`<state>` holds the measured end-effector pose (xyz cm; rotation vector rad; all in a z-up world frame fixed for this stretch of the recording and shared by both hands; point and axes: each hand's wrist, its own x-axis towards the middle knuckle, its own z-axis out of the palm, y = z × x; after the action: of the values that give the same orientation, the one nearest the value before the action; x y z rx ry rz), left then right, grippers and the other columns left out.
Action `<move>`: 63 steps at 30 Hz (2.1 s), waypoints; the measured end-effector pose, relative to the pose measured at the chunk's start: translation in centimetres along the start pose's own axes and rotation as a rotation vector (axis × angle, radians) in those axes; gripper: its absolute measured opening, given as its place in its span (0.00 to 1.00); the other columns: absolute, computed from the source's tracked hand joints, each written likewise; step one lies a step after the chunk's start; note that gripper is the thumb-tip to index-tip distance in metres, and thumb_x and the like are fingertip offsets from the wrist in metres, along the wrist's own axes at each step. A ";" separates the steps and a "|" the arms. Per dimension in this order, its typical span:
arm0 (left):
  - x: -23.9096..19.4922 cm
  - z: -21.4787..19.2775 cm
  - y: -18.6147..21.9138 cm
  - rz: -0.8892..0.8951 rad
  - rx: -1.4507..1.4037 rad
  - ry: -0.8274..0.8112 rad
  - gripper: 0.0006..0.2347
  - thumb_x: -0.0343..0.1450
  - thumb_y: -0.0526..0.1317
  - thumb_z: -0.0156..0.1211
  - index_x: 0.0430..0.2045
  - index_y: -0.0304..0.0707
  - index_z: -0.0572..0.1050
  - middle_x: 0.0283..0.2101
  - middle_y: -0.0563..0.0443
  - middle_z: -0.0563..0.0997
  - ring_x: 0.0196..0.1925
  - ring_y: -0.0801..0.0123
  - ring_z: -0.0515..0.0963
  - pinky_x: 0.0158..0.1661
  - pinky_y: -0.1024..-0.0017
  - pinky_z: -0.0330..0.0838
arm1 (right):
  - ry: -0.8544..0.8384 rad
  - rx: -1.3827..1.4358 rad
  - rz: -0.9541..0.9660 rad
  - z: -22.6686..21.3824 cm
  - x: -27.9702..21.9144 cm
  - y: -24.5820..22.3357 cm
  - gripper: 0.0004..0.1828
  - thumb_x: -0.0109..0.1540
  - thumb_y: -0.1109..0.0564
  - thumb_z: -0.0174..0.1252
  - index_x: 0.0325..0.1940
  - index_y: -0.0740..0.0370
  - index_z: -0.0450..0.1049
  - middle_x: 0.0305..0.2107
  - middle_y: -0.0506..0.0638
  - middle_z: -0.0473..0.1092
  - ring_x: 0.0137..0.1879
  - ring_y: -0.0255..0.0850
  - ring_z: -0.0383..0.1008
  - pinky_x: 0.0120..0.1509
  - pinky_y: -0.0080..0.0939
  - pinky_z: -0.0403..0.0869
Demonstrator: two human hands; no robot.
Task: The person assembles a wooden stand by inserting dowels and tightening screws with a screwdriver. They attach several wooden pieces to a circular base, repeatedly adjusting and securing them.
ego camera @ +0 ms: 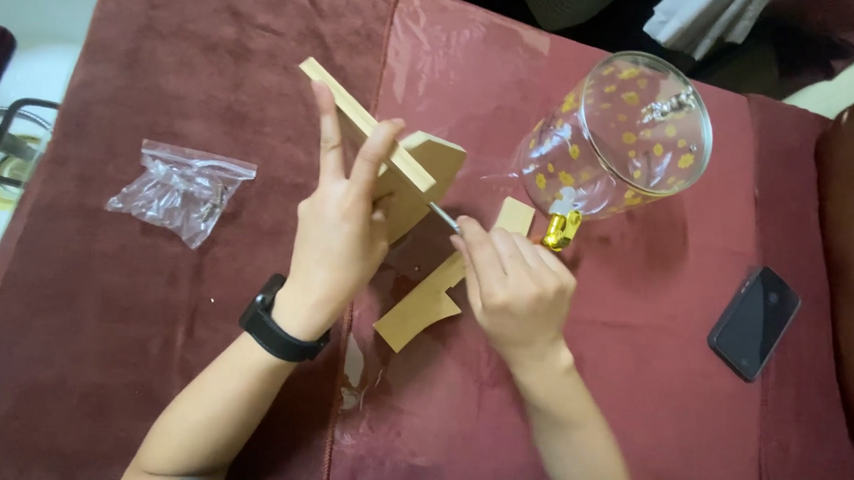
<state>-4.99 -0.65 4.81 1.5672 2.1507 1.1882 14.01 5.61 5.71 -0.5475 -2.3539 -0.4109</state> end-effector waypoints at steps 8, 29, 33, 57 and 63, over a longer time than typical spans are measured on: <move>-0.3 1.0 0.4 -0.062 0.030 0.015 0.40 0.62 0.16 0.48 0.70 0.59 0.57 0.76 0.27 0.26 0.22 0.36 0.72 0.18 0.57 0.69 | -0.089 -0.467 -0.151 0.2 1.8 -0.9 0.13 0.68 0.67 0.44 0.40 0.59 0.75 0.25 0.46 0.60 0.28 0.39 0.57 0.35 0.38 0.61; -2.0 2.4 2.4 0.051 0.110 -0.066 0.40 0.66 0.15 0.46 0.68 0.69 0.61 0.77 0.30 0.31 0.65 0.60 0.82 0.14 0.59 0.72 | -1.216 0.516 0.731 -2.7 4.5 4.1 0.18 0.73 0.45 0.40 0.33 0.52 0.63 0.22 0.43 0.62 0.32 0.38 0.64 0.40 0.41 0.63; -2.1 2.9 1.4 0.135 0.145 -0.022 0.38 0.66 0.17 0.49 0.70 0.63 0.62 0.77 0.29 0.31 0.53 0.61 0.87 0.18 0.62 0.74 | -1.242 1.062 1.047 -0.9 2.3 4.6 0.13 0.72 0.53 0.42 0.35 0.57 0.63 0.21 0.47 0.61 0.19 0.34 0.56 0.20 0.35 0.59; -1.6 2.1 1.6 0.038 0.144 -0.033 0.38 0.66 0.16 0.44 0.70 0.62 0.61 0.76 0.29 0.28 0.63 0.23 0.78 0.20 0.51 0.76 | -0.615 0.588 0.778 0.7 1.3 1.2 0.08 0.64 0.49 0.60 0.43 0.47 0.83 0.16 0.43 0.65 0.25 0.33 0.59 0.32 0.36 0.61; -2.0 2.5 1.9 0.089 0.163 -0.020 0.37 0.69 0.17 0.47 0.69 0.64 0.61 0.76 0.27 0.32 0.23 0.40 0.74 0.11 0.60 0.63 | -0.701 1.186 0.981 0.6 0.2 3.0 0.07 0.64 0.59 0.61 0.37 0.53 0.68 0.26 0.39 0.64 0.33 0.26 0.63 0.39 0.27 0.64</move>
<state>-1.34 -1.03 3.98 1.7496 2.2357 1.0404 15.02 8.47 5.85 -1.1753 -2.0299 1.6973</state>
